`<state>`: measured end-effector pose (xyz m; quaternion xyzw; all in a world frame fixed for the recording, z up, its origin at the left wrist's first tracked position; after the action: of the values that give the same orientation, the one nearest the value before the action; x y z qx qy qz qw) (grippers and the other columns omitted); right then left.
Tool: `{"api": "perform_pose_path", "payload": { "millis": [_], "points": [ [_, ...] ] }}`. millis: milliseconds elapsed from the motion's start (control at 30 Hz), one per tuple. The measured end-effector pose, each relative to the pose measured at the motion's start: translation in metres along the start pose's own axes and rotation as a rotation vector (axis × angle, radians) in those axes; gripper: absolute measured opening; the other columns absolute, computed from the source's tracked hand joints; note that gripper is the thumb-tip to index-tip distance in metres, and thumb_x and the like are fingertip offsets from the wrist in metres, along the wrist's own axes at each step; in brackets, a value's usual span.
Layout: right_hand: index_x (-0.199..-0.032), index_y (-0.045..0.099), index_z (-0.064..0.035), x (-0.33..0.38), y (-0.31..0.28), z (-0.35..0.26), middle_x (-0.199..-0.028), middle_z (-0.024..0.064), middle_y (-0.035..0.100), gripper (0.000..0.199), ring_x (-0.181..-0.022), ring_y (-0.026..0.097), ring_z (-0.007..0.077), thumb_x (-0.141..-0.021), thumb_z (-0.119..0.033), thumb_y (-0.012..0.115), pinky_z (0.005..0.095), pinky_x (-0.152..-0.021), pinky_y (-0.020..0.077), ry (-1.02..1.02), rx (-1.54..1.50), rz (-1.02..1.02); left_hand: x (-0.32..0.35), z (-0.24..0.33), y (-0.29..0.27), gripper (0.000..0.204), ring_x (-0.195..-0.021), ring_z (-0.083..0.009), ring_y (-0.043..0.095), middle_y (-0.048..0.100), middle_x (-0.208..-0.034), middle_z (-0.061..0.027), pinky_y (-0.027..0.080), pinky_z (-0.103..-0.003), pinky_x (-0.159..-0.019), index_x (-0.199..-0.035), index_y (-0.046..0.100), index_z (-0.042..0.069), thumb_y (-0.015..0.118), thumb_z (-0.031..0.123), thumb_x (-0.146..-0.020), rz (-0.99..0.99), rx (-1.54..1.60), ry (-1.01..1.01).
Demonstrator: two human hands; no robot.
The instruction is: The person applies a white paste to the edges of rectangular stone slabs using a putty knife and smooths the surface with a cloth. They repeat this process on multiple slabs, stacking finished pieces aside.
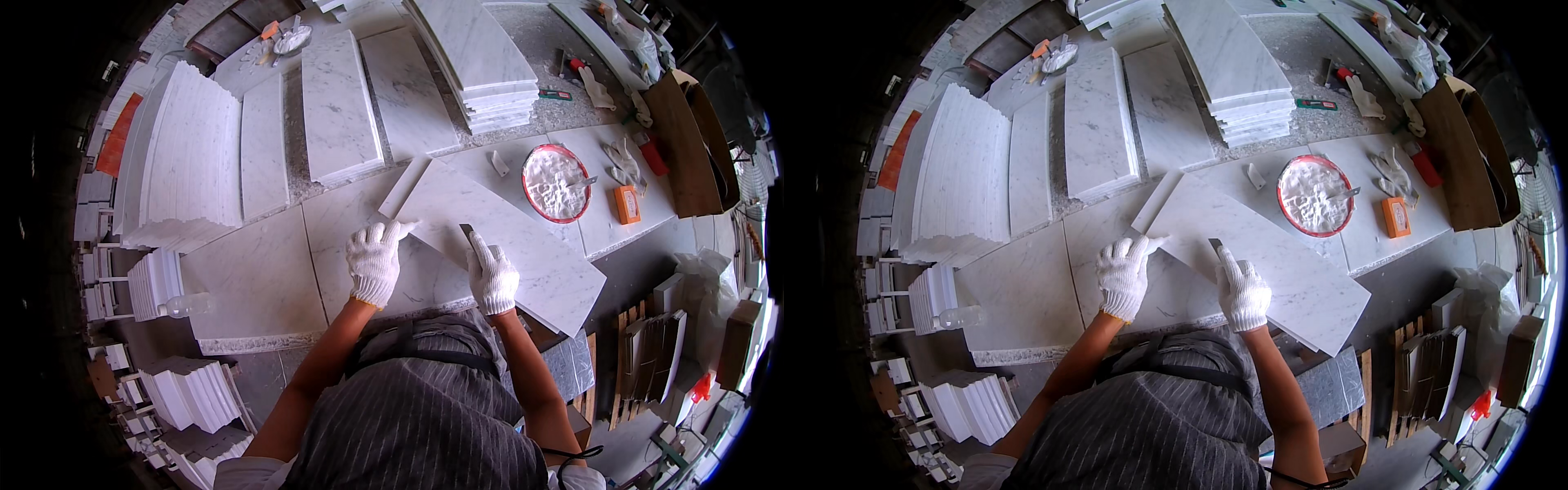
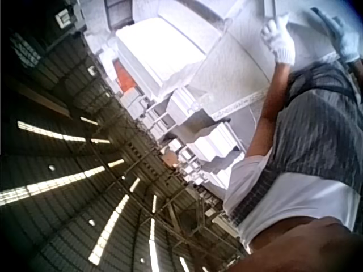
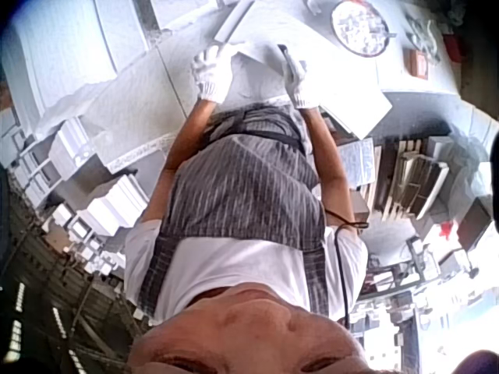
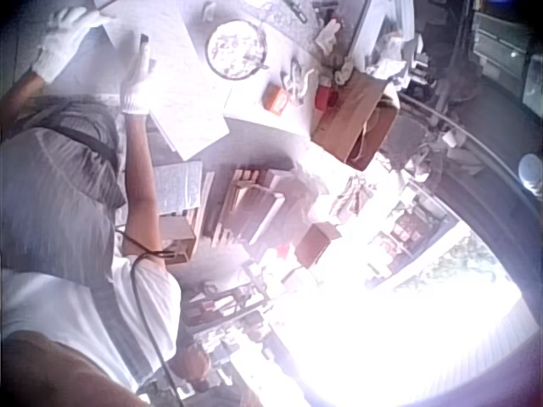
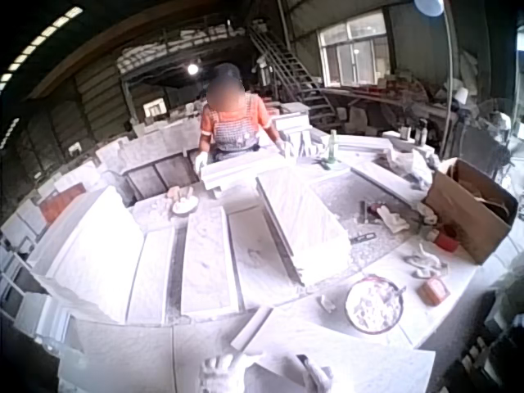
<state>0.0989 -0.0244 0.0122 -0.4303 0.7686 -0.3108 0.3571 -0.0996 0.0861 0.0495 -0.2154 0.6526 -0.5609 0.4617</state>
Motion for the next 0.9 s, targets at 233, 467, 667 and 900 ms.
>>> {"api": "perform_pose_path", "payload": {
  "millis": [233,467,667,900],
  "points": [
    [-0.124,0.069,-0.0189,0.0005,0.0025,0.0017,-0.078,0.0101,0.064,0.034,-0.064,0.065,0.0310,-0.090,-0.017,0.069,0.0429,-0.056,0.0522,0.007,0.014,-0.002,-0.0004,0.0007,0.0007,0.021,-0.090,-0.0280,0.059,0.059,-0.093,-0.0023,0.048,-0.046,-0.079,-0.104,0.064,0.018,0.066,0.018,-0.082,-0.001,-0.003,-0.006],
    [-0.123,0.069,-0.0180,0.0003,0.0021,0.0012,-0.078,0.0105,0.063,0.033,-0.063,0.064,0.0314,-0.090,-0.018,0.069,0.0432,-0.054,0.0515,-0.007,0.003,0.007,0.0032,-0.0026,0.0050,0.029,-0.094,-0.0297,0.058,0.060,-0.101,-0.0037,0.046,-0.047,-0.084,-0.116,0.066,0.020,0.066,0.020,-0.087,-0.108,0.001,-0.027],
    [-0.123,0.069,-0.0176,0.0000,0.0004,-0.0003,-0.078,0.0105,0.063,0.032,-0.063,0.064,0.0314,-0.090,-0.018,0.069,0.0431,-0.054,0.0513,-0.008,0.002,0.005,-0.0021,0.0028,-0.0023,0.022,-0.088,-0.0273,0.058,0.057,-0.091,-0.0026,0.048,-0.046,-0.079,-0.103,0.063,0.018,0.064,0.018,-0.081,0.003,-0.020,0.010],
    [-0.125,0.068,-0.0192,0.0019,0.0057,0.0050,-0.076,0.0109,0.063,0.037,-0.058,0.063,0.0310,-0.088,-0.016,0.069,0.0446,-0.051,0.0510,-0.032,-0.008,0.038,-0.0009,0.0014,0.0009,0.025,-0.090,-0.0293,0.057,0.059,-0.098,-0.0032,0.046,-0.046,-0.081,-0.109,0.065,0.020,0.066,0.016,-0.084,-0.089,-0.024,-0.007]
  ]
}}
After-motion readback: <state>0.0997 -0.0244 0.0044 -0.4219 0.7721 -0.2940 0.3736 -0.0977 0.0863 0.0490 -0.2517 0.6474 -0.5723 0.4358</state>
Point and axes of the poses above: each hand's wrist, its own x-axis away from the middle knuckle, its own y-axis out of the palm, z = x × y, the point moved 3 cm from there along -x, towards the middle knuckle
